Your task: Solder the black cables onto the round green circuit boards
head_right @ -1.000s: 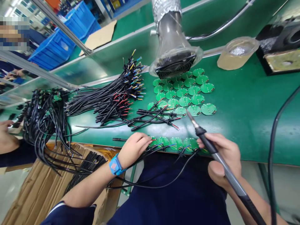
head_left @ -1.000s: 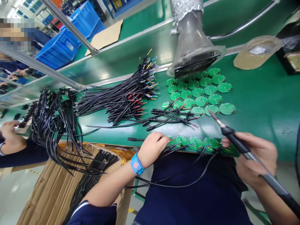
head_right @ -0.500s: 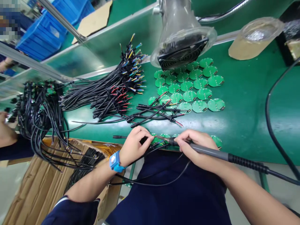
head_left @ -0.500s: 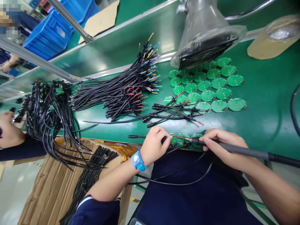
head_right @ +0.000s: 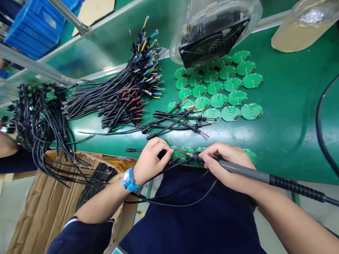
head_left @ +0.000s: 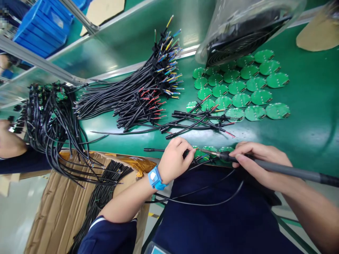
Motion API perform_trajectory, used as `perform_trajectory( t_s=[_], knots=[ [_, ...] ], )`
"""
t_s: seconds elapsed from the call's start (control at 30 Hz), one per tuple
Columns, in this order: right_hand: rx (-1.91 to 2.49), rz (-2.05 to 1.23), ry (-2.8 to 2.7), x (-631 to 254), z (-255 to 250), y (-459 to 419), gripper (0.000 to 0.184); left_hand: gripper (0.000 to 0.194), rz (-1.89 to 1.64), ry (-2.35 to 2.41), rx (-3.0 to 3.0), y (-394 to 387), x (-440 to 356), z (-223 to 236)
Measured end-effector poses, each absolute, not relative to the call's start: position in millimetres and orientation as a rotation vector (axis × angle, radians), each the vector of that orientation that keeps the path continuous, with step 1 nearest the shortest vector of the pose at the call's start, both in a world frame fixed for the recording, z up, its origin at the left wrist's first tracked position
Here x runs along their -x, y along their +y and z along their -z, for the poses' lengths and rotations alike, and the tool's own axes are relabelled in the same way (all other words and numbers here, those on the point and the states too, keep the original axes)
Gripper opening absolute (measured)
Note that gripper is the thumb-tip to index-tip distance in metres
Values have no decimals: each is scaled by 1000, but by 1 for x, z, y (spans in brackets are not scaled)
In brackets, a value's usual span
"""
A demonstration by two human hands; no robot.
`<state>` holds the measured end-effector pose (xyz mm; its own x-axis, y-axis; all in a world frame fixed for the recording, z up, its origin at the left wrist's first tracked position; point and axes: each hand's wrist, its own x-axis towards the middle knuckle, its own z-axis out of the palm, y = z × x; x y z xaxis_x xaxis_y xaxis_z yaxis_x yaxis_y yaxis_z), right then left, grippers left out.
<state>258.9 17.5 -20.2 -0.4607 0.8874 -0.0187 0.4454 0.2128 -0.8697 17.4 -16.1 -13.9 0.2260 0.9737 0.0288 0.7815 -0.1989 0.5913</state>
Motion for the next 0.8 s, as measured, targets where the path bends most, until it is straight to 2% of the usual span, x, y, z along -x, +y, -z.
perform_trajectory(
  t_s=[0.13,0.33,0.57,0.8],
  knots=[
    [1258,-1242,-1944,-262,23,16,17,11,-537,1618,-2047,-15,-18,13],
    [1190,-1407,-1535,-270,31,16,11,12,-533,1621,-2051,-14,-18,14],
    [1190,-1403,-1763,-268,29,25,12,10,-586,1553,-2127,-17,-14,14],
    [1267,-1352,-1860,-266,27,23,21,14,-474,1396,-2240,-10,-9,10]
  ],
)
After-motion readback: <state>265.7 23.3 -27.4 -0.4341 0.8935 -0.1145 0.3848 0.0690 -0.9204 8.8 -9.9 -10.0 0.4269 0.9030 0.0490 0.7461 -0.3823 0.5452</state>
